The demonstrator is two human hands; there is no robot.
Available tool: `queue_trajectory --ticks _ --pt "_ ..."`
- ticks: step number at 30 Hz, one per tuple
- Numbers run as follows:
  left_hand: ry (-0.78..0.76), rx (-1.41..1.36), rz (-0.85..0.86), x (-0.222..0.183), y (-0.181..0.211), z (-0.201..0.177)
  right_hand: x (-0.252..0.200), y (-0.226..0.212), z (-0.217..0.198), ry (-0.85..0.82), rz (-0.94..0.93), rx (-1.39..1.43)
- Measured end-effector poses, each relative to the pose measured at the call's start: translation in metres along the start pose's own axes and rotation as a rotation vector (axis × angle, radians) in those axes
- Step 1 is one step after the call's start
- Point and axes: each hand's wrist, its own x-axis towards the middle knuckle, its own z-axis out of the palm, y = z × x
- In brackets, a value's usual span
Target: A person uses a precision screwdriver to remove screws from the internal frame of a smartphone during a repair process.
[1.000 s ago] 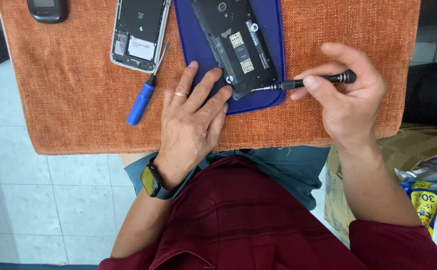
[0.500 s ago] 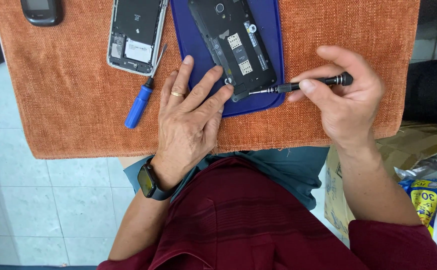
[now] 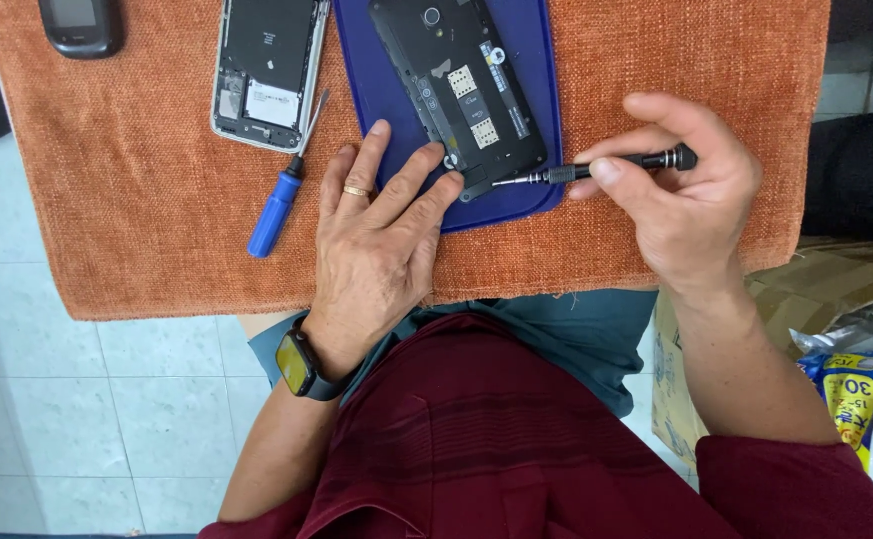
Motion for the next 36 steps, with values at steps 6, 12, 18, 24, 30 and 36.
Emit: queue_trajectory --ticks 6,12,18,24,30,36 --pt "-0.002 -0.001 -0.001 0.000 0.000 0.001 -0.001 0.001 0.000 0.006 0.007 0.014" --pt "0.001 0.001 -0.011 0.000 0.000 0.001 0.000 0.001 0.000 0.002 -0.009 0.018" --pt "-0.009 0.012 -0.004 -0.001 -0.001 0.001 0.000 -0.002 0.001 -0.002 0.003 -0.004" --pt "0.000 0.017 -0.010 0.000 0.000 0.001 0.000 -0.002 0.002 -0.001 -0.030 -0.011" --pt "0.001 0.019 -0.010 0.000 -0.001 0.002 -0.003 -0.008 0.004 -0.001 -0.058 -0.069" --pt "-0.013 0.030 0.002 0.001 0.000 0.000 0.009 -0.051 0.007 -0.089 -0.129 -0.377"
